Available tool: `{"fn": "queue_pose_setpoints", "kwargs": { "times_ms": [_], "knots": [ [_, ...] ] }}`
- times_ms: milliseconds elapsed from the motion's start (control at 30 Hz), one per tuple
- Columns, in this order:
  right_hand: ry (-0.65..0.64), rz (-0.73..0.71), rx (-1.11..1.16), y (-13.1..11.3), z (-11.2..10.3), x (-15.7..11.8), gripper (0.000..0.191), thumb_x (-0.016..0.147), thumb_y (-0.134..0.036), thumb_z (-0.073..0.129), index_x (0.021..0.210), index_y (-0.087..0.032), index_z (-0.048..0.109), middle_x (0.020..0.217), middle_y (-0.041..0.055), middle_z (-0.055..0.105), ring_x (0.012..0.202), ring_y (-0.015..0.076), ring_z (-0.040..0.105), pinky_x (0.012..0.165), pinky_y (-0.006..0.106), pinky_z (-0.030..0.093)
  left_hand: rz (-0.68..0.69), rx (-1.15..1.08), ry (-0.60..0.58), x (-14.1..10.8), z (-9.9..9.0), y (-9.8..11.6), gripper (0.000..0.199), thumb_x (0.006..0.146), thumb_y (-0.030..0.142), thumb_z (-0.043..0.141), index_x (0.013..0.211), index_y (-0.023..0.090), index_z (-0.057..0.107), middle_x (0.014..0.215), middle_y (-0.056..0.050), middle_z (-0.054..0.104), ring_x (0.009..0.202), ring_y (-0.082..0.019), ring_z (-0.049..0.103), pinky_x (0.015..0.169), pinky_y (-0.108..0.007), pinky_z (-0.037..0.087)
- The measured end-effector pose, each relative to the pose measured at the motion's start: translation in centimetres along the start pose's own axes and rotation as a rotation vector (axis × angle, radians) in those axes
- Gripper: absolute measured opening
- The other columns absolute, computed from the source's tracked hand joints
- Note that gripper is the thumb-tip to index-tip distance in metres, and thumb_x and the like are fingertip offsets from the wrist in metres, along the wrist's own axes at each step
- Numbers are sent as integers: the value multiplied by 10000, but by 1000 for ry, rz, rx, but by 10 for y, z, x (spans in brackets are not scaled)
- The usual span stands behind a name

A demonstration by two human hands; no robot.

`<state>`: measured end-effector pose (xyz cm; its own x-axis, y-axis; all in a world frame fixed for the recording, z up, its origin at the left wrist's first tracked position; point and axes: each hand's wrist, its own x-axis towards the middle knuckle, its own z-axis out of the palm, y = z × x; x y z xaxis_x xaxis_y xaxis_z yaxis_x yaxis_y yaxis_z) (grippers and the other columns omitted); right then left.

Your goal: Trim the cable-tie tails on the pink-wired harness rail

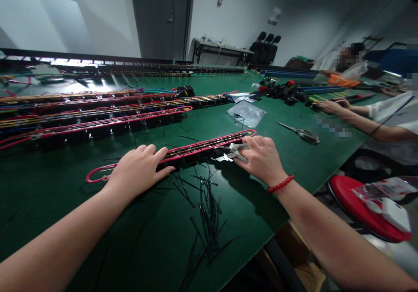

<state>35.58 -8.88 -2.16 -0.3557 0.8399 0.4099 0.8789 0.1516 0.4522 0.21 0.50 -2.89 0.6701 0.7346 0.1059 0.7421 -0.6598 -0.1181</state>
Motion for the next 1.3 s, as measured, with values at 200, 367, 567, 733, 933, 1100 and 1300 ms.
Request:
{"fn": "queue_pose_setpoints", "kwargs": {
  "times_ms": [200, 367, 567, 733, 933, 1100, 1300],
  "knots": [
    [31, -126, 67, 9, 11, -3, 302, 954, -443, 576, 936, -163, 689, 1133, 136, 682, 1011, 255, 560, 847, 383, 401, -7, 1, -24, 2, -1, 0, 626, 971, 651, 319, 1361, 221, 555, 1083, -131, 663, 990, -303, 636, 763, -366, 495],
    [26, -158, 98, 14, 18, -2, 417, 972, -421, 538, 1219, -95, 617, 1169, 168, 688, 1025, 263, 590, 866, 391, 438, -10, 8, -25, 2, -1, 0, 629, 970, 658, 311, 1347, 220, 559, 1076, -129, 659, 985, -302, 640, 754, -361, 492],
    [-12, -140, 89, 9, 19, 1, 506, 988, -398, 492, 1347, -49, 563, 1260, 195, 662, 1105, 315, 568, 910, 449, 409, -3, 23, -27, 2, -2, 1, 641, 973, 661, 293, 1351, 211, 547, 1059, -127, 652, 976, -304, 642, 749, -369, 494],
    [-51, -95, 161, 9, 26, 4, 524, 988, -435, 480, 1326, -51, 589, 1218, 212, 675, 1057, 306, 595, 873, 432, 428, -15, 20, -42, 2, -4, 1, 646, 971, 665, 292, 1353, 210, 548, 1058, -128, 656, 973, -296, 635, 746, -355, 481],
    [-108, 5, 338, 6, 31, 8, 448, 961, -473, 487, 1116, -92, 666, 1027, 166, 718, 907, 255, 638, 793, 363, 468, -9, 32, -25, 2, -3, 1, 636, 973, 661, 294, 1340, 209, 551, 1033, -126, 654, 961, -299, 636, 728, -348, 467],
    [-180, 174, 517, -4, 22, 3, 402, 932, -498, 537, 1082, -146, 662, 1037, 137, 726, 915, 266, 667, 778, 370, 492, -18, 29, -22, 1, -4, 2, 618, 976, 656, 295, 1313, 208, 556, 1047, -123, 656, 978, -300, 638, 741, -354, 467],
    [-335, 350, 800, -11, -15, -2, 350, 913, -484, 594, 1025, -171, 708, 911, 103, 755, 758, 236, 705, 662, 364, 538, -30, 23, -41, 2, -5, 3, 613, 967, 672, 310, 1295, 215, 555, 1057, -122, 641, 987, -302, 624, 740, -354, 462]
  ]
}}
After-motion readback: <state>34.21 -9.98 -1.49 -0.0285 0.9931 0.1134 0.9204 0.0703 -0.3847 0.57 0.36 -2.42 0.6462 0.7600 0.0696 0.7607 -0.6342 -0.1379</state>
